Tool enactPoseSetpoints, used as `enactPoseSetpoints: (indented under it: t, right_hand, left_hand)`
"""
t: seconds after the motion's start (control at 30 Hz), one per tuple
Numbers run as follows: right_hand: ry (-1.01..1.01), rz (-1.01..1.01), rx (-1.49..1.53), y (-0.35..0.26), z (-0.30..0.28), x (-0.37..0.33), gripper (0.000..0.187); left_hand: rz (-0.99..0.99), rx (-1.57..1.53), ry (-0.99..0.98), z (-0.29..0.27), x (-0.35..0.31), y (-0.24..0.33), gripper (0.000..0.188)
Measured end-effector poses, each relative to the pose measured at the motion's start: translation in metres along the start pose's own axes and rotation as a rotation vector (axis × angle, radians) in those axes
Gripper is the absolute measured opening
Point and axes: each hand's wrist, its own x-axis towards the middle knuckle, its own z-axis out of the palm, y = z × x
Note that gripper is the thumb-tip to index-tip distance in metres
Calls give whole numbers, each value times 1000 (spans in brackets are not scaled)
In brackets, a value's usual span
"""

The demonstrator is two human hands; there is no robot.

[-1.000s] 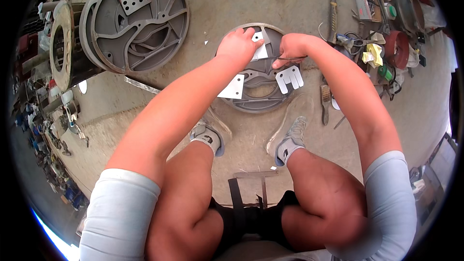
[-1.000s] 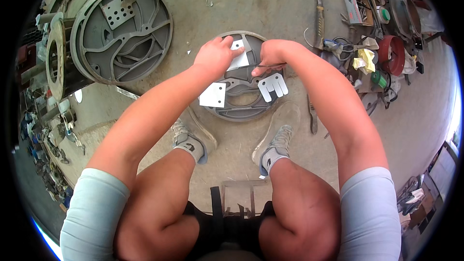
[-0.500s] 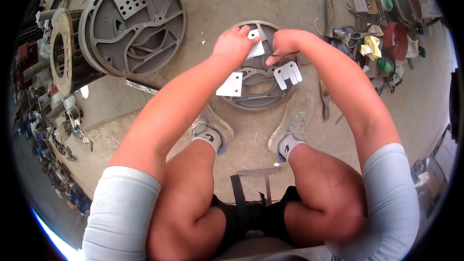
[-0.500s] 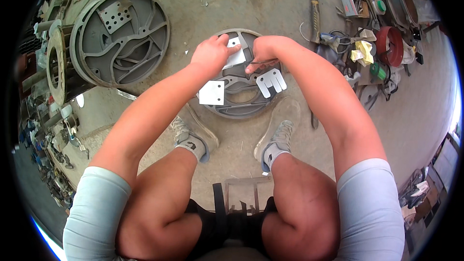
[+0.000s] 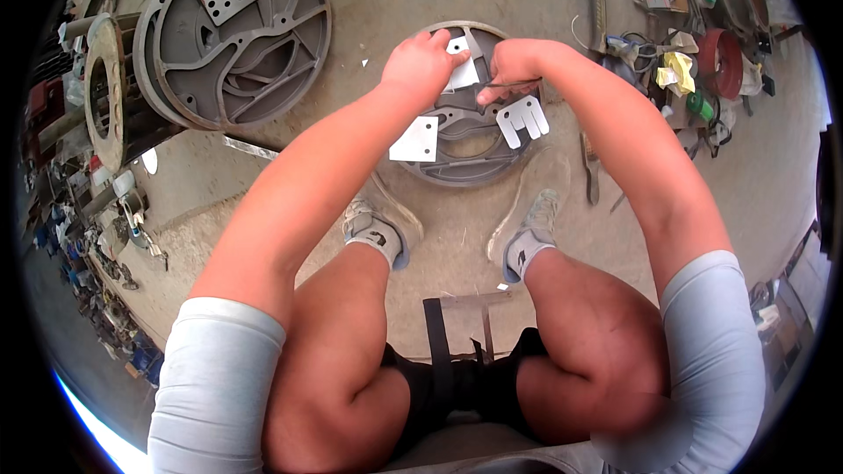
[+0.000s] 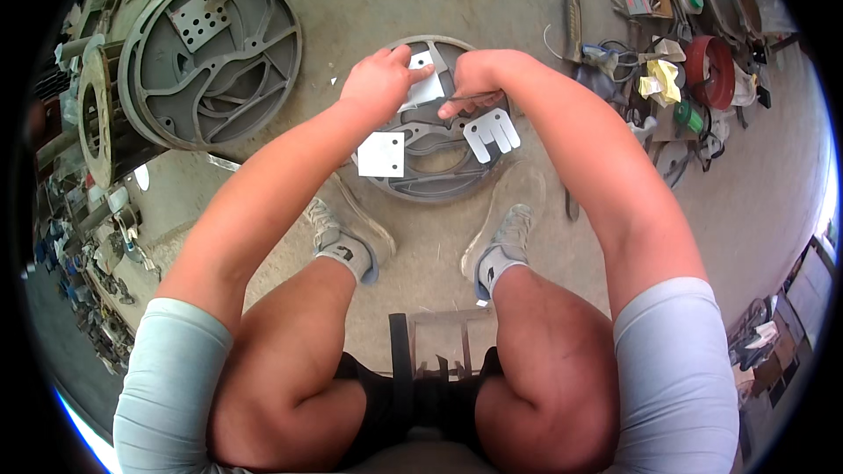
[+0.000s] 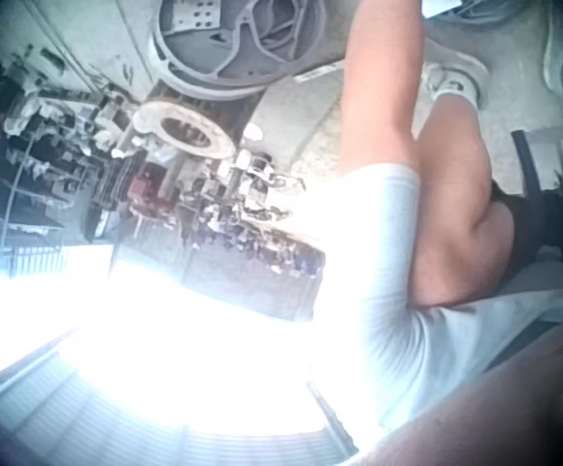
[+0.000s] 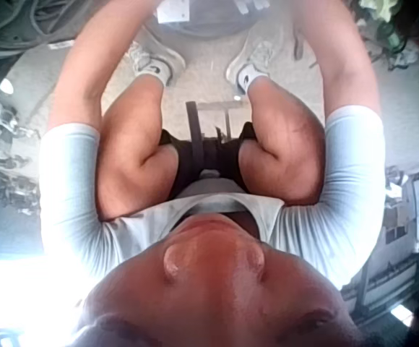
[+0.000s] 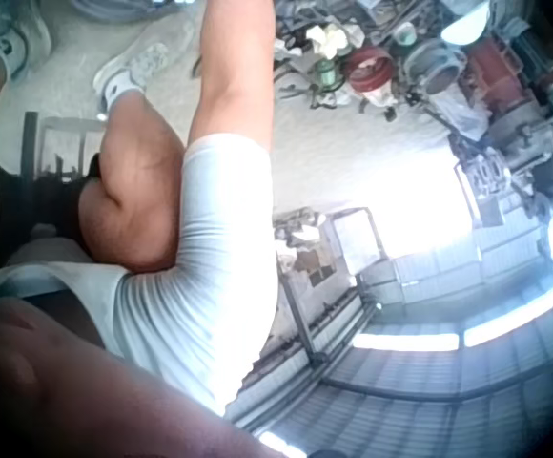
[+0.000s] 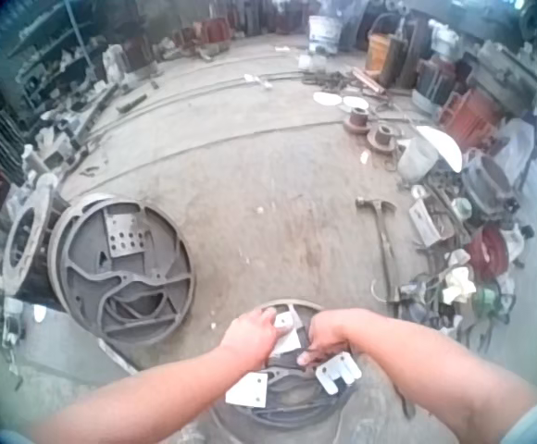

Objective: The person uses shears to cut small white plastic sheets into shapes with two holes and a central slot. They repeatedly pick up sheets, cut along marked lines, and place the finished pieces on a circular metal tray.

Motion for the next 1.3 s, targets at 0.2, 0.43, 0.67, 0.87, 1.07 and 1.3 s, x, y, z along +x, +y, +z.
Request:
enactPoseSetpoints:
  t: [0.2, 0.43, 0.67, 0.87, 1.07, 1.3]
  right_hand:
    - [1, -17, -59, -4, 5, 4, 64]
    - [-25, -30, 37, -5, 9, 0, 60]
    - [-39, -207, -232, -22, 36, -3, 67]
    - [-71, -347, -251, -18, 110, -19, 83]
    - [91, 24, 918, 10, 188, -61, 75]
    - [203, 51, 1281, -20, 203, -54, 68]
  left_hand:
    - [4, 13, -16, 3, 0, 1, 69]
    - [-7, 37, 68, 11, -1, 1, 55]
    - [1, 36, 14, 4, 0, 0, 62]
    - [-25, 59, 6, 6, -3, 7, 63]
    - [-64, -10, 23, 13, -14, 19, 72]
    - [-121, 66, 7, 20, -21, 32, 85]
